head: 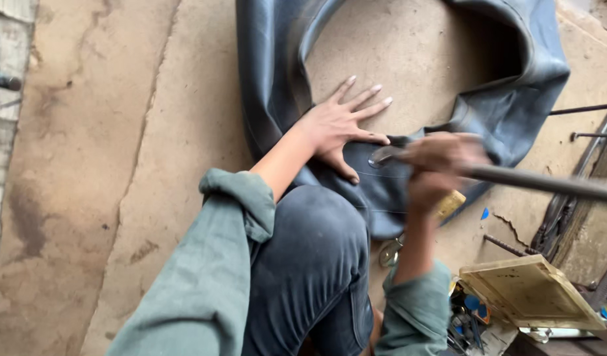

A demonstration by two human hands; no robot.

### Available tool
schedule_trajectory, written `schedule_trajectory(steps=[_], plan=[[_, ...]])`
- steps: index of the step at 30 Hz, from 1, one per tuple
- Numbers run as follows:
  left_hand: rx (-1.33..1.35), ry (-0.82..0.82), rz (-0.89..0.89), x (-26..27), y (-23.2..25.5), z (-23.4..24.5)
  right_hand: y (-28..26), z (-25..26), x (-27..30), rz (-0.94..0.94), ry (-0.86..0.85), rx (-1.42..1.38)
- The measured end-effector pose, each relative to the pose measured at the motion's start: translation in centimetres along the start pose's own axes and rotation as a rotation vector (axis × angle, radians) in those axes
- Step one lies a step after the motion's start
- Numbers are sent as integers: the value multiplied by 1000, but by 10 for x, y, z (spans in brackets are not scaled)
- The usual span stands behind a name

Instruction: The person selects a blue circular patch from a toolbox and applies it to a hole in a black rubber tire. They then use a wooden-handled roller tool to press the patch firmly onto the tire surface, followed by a metal rod to further secure the repair.

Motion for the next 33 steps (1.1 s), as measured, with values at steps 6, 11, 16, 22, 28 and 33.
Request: schedule_trajectory(steps=[6,11,16,22,28,33], plan=[[-18,-11,6,-2,-1,7,3,0,12,-72,-9,72],[-23,-10,2,-1,-2,-1,-9,4,8,81,11,38],[-19,20,3,-5,0,8,1,-22,-1,-92,-8,100],[-28,-3,-13,0,5,18,-19,1,1,174,-43,247],[-16,37,-10,-1,-6,4,12,7,3,-26,12,107],[-1,19,2,1,-8,3,-15,6,-12,180,-34,165]])
Point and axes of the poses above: each hand's wrist, its own x-axis away from the middle knuckle, its own z-axis out of the back of the hand, y = z × x, the point moved 3 cm from there along -x, towards the middle knuckle, and after that the axes turned 9 degrees about -y, right-handed, at the moved point
